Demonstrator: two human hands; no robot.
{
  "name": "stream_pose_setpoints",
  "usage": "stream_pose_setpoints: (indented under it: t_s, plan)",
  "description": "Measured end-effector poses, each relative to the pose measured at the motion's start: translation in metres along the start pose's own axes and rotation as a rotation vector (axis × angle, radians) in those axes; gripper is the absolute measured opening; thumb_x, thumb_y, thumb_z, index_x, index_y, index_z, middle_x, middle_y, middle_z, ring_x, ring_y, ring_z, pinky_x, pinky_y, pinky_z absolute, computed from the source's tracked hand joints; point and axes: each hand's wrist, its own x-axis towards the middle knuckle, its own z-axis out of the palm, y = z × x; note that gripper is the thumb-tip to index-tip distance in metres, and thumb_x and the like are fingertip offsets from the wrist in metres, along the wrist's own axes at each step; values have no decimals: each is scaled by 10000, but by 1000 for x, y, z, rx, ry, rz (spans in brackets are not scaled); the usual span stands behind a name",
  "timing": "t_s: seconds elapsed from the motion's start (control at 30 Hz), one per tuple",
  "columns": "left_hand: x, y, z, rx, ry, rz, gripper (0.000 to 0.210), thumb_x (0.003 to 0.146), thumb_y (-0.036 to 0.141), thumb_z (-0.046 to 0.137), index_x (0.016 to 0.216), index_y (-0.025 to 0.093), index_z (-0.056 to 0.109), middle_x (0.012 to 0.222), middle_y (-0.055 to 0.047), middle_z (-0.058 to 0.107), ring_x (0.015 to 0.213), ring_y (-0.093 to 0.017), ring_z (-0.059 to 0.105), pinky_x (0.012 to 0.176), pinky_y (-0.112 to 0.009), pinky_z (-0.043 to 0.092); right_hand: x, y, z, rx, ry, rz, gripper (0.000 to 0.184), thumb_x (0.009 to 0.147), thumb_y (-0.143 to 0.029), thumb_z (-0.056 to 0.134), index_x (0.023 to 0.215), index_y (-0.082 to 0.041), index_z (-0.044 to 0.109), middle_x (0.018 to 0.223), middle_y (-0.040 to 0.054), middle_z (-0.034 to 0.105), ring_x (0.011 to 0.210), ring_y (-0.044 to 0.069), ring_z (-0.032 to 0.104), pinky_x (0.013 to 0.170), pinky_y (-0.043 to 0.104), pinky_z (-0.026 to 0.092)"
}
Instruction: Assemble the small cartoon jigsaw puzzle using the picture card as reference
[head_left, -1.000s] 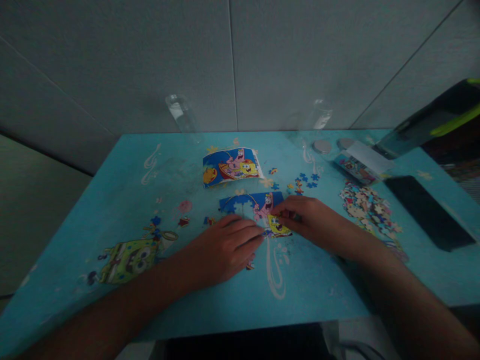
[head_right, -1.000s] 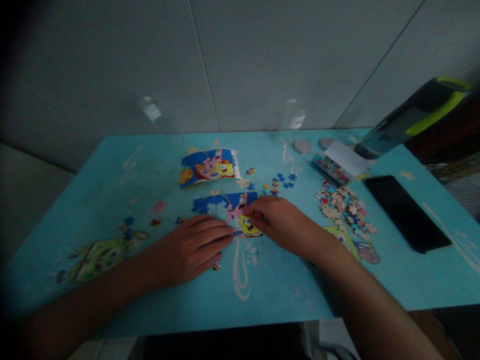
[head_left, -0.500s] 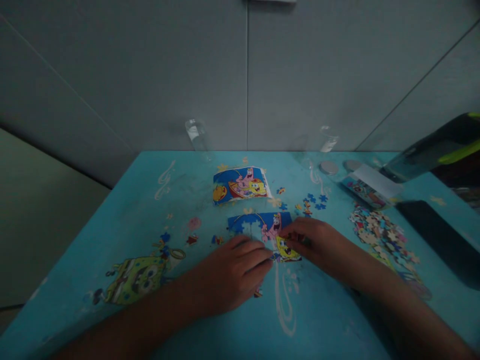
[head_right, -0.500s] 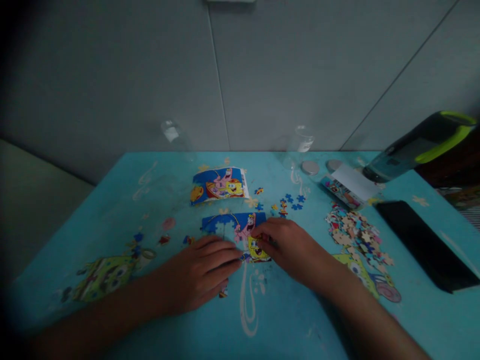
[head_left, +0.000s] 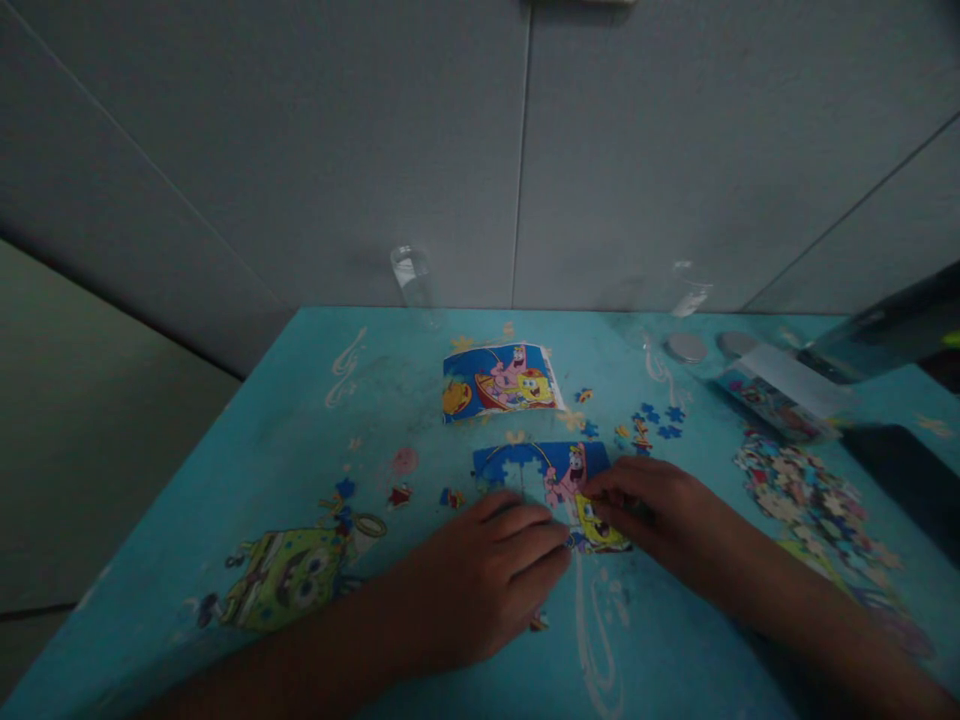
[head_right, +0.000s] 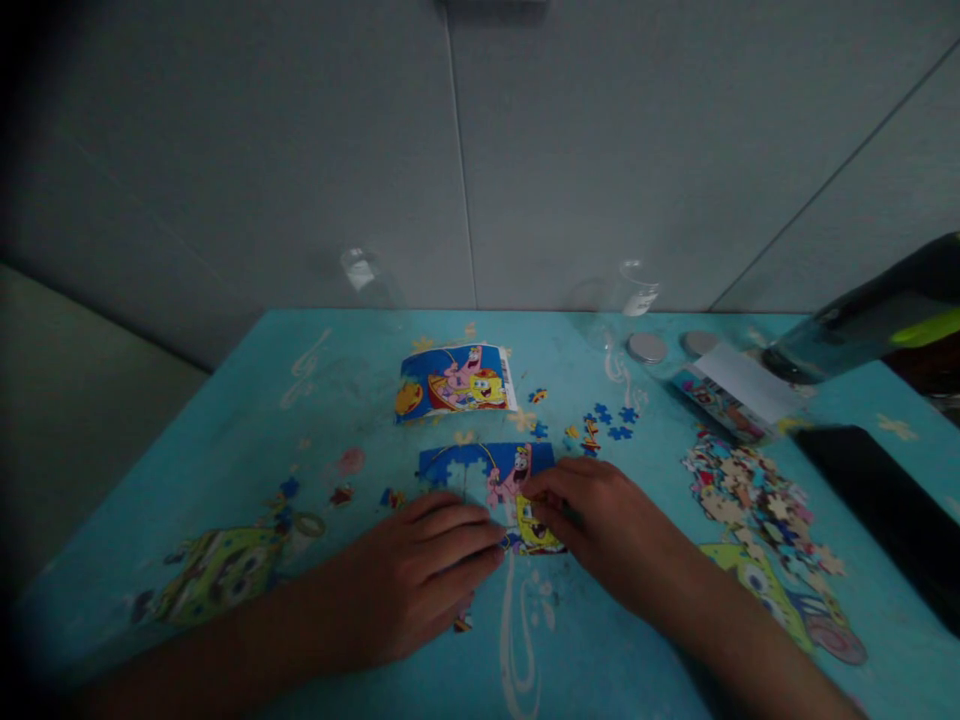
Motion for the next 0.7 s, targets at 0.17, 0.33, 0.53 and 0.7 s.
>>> stream_pose_setpoints:
  t_s: [0.17,0.33,0.53,0.7]
  plan:
    - [-1,0,1,5,-8,-13,351,1002,255,581,1333,136,593,1361,-87,620,1249,-248,543,1100,-438,431,2,-3,-2,2,-8,-1,167,1015,-286,562,1112,-294,698,970,14,708,865,157,659,769,293,506]
    - [-1,2,0,4,-14,-41,360,990,245,592,1335,143,592,1401,-103,580,1267,-261,528,1102,-447,435,2,-2,-2,-15,5,-35,164,1013,-285,564,1100,-280,703,946,21,710,851,159,660,754,291,505]
    - [-1,1,-1,-4,-40,-26,371,999,287,584,1342,145,582,1426,-107,555,1290,-266,510,1108,-451,433,1,2,-1,-15,2,-38,150,1007,-292,577,1088,-294,704,944,11,713,849,158,658,742,285,504]
    - [0,0,-1,3,-43,-28,358,997,290,591,1328,151,591,1414,-103,564,1284,-259,514,1108,-450,435,1,2,0,-8,2,-27,146,1008,-298,578,1088,-301,701,953,3,711,861,156,657,765,288,508]
